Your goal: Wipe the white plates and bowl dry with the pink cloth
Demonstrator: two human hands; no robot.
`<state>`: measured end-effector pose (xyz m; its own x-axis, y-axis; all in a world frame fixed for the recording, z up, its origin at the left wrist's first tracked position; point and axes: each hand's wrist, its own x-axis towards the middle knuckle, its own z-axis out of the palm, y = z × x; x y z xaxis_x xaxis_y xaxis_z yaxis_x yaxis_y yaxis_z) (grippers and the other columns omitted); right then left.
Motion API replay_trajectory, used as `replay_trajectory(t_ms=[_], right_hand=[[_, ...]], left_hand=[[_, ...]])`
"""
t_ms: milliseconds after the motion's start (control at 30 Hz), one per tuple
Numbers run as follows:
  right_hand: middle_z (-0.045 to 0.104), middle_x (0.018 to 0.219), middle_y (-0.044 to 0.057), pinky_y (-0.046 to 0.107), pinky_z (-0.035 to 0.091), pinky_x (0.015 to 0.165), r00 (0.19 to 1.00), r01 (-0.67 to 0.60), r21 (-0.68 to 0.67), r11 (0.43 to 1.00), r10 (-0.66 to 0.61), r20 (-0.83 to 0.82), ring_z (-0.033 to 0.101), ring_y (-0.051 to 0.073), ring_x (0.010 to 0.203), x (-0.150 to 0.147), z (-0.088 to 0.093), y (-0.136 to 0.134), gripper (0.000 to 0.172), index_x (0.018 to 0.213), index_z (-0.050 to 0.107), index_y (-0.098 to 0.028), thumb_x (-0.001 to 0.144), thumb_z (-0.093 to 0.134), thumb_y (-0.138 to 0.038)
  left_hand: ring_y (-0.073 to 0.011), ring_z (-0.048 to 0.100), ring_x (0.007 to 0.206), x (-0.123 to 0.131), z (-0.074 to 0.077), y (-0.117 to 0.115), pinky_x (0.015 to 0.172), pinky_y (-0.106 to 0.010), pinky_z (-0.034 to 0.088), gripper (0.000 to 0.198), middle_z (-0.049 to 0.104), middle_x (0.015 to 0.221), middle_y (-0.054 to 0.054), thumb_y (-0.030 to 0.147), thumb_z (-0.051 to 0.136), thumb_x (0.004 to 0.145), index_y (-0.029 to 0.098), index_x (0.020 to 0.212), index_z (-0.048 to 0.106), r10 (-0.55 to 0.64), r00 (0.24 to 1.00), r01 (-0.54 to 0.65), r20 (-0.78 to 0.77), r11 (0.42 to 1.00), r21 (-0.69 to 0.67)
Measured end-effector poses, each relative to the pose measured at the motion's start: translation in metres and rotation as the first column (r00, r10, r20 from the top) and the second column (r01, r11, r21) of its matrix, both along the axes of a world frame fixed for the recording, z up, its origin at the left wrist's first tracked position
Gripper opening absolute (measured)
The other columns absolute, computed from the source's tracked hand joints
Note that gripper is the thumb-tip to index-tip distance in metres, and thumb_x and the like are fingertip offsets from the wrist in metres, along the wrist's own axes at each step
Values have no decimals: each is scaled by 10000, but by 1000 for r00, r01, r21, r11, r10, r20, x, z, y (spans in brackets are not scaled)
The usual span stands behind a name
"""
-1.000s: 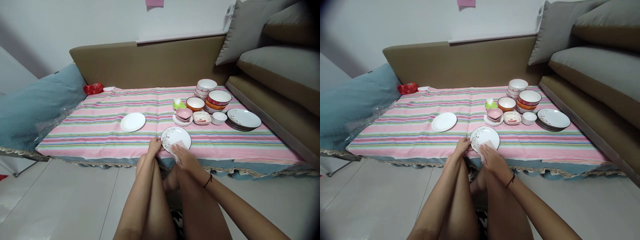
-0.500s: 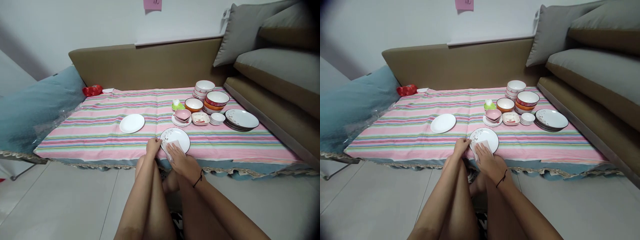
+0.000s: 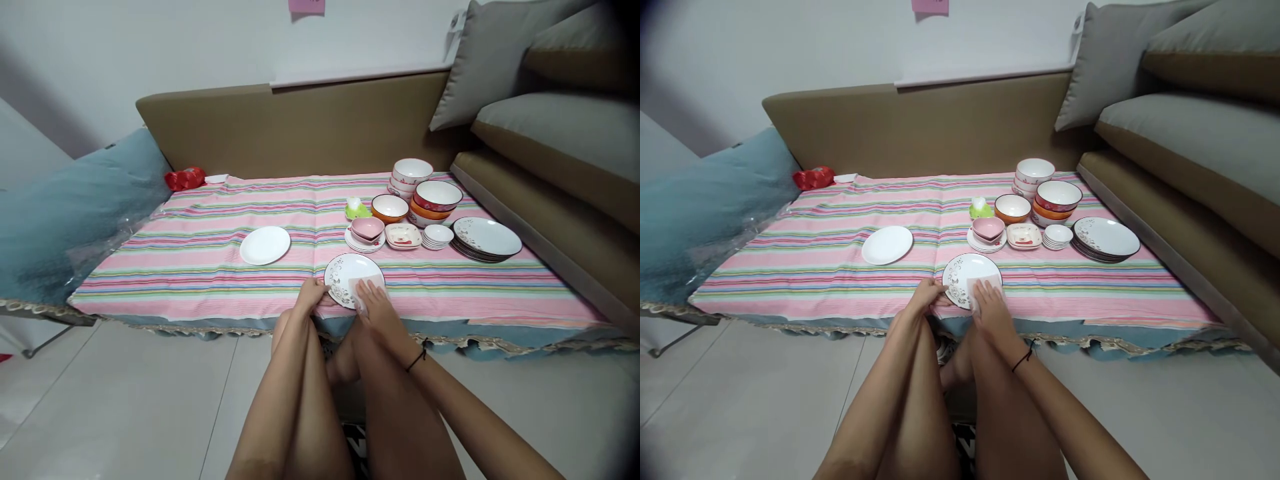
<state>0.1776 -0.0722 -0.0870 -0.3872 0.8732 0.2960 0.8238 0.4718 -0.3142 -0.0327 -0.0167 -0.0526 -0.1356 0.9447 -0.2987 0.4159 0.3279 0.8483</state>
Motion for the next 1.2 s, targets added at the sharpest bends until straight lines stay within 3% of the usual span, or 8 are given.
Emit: replay_trajectory(t_ms=[133,233,400,533,700,933,1133,1200], right_hand=[[436,1529,151,541,350,1168,993,-119,15,993,119,-18,359,311,1443,-31,19,-18,527,1490,425,-97,984,381,-236],[467,1503,162,520,361,1172,991,-127,-1,992,127,-36,380,301,1431,-41,30,-19,506,1469,452,-78,993,373,-231],[455,1519,138,523,361,1161,992,-128,15,992,128,1,353,288,1445,-11,9,-12,521,1474,447,-103,972,377,-222],[433,1522,183,534,322,1167,996,54,-6,999,-53,76,330,324,1456,19,-5,5,524,1461,457,-52,997,337,-264],[389,1551,168,535,299,1179,989,135,-67,989,-130,77,270,329,1481,14,4,31,550,1491,418,-56,1019,322,-322],[463,1519,98,480,342,1182,966,-256,-36,966,257,31,385,248,1434,19,11,-1,485,1464,470,-144,1003,353,-236],[477,1488,184,564,353,1147,996,43,-11,999,-42,74,403,333,1415,21,5,0,499,1449,481,-82,995,345,-239],[460,1500,187,569,381,1125,998,17,-33,999,-15,56,384,348,1425,3,4,6,512,1462,461,-79,996,356,-262]], left_hand=[[-192,649,546,2,6,-3,583,-287,495,327,634,515,-47,339,616,844,172,565,583,-61,997,65,57,996,-65],[-181,645,531,5,10,-3,614,-281,492,358,625,517,-36,420,560,890,184,623,590,-30,999,31,-37,999,24],[-164,652,570,9,11,3,630,-248,471,54,644,574,0,159,606,800,186,754,611,20,988,-3,-152,994,106],[-177,676,584,8,8,2,604,-247,499,68,661,558,-10,153,601,804,173,740,605,-66,998,66,15,998,-11],[-215,694,589,6,5,-6,584,-298,545,196,703,590,-76,265,666,816,148,674,597,-243,928,292,282,945,-145],[-150,618,479,8,-1,7,548,-241,491,47,628,522,31,156,571,821,163,865,583,-67,992,65,109,998,16],[-174,658,545,12,-1,4,585,-270,519,80,666,559,-24,165,539,792,146,752,606,-166,968,181,190,981,-68],[-193,671,562,11,0,1,592,-291,532,118,679,570,-52,183,548,776,138,689,615,-215,953,237,214,968,-83]])
